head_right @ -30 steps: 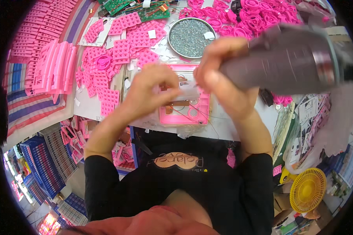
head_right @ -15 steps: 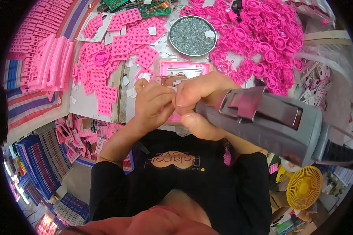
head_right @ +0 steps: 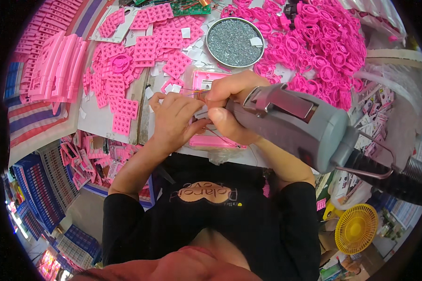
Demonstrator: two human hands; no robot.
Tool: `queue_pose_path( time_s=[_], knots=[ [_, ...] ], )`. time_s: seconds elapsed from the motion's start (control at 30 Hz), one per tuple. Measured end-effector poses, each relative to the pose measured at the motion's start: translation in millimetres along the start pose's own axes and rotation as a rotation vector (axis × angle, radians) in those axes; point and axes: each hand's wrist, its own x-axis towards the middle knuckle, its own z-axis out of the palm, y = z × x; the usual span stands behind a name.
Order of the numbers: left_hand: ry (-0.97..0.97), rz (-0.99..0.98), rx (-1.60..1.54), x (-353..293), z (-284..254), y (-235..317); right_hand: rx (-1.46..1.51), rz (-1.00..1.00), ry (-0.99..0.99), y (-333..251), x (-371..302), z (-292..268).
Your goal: Assembling a pink toy calculator by installing internal components and using a hot glue gun to secure parts.
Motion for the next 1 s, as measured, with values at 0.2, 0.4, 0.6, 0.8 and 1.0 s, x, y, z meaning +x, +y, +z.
queue_pose_path(
  time_s=[0.2, 0.4, 0.6, 0.8, 1.0],
  knots=[
    [0.014, -0.004, -0.040, 2.4, -0.6, 0.3, -0.033, 0.009, 0.043, 5.7, -3.1, 5.3],
    [-0.020, 0.001, -0.039, 0.7, -0.6, 0.1, -0.127, -0.026, -0.068, 0.2, 3.6, 3.7],
    [0.033, 0.014, -0.086, -1.7, 0.5, 1.4, -0.196, -0.201, -0.068, 4.8, 5.3, 17.7],
    [-0.013, 0.064, -0.072, -4.1, 0.8, -3.3, -0.222, -0.147, -0.270, 8.4, 12.5, 6.9],
    [-0.055, 0.062, -0.073, 8.7, -5.8, -2.0, -0.279, 0.226, -0.177, -2.4, -5.0, -31.4]
  ],
)
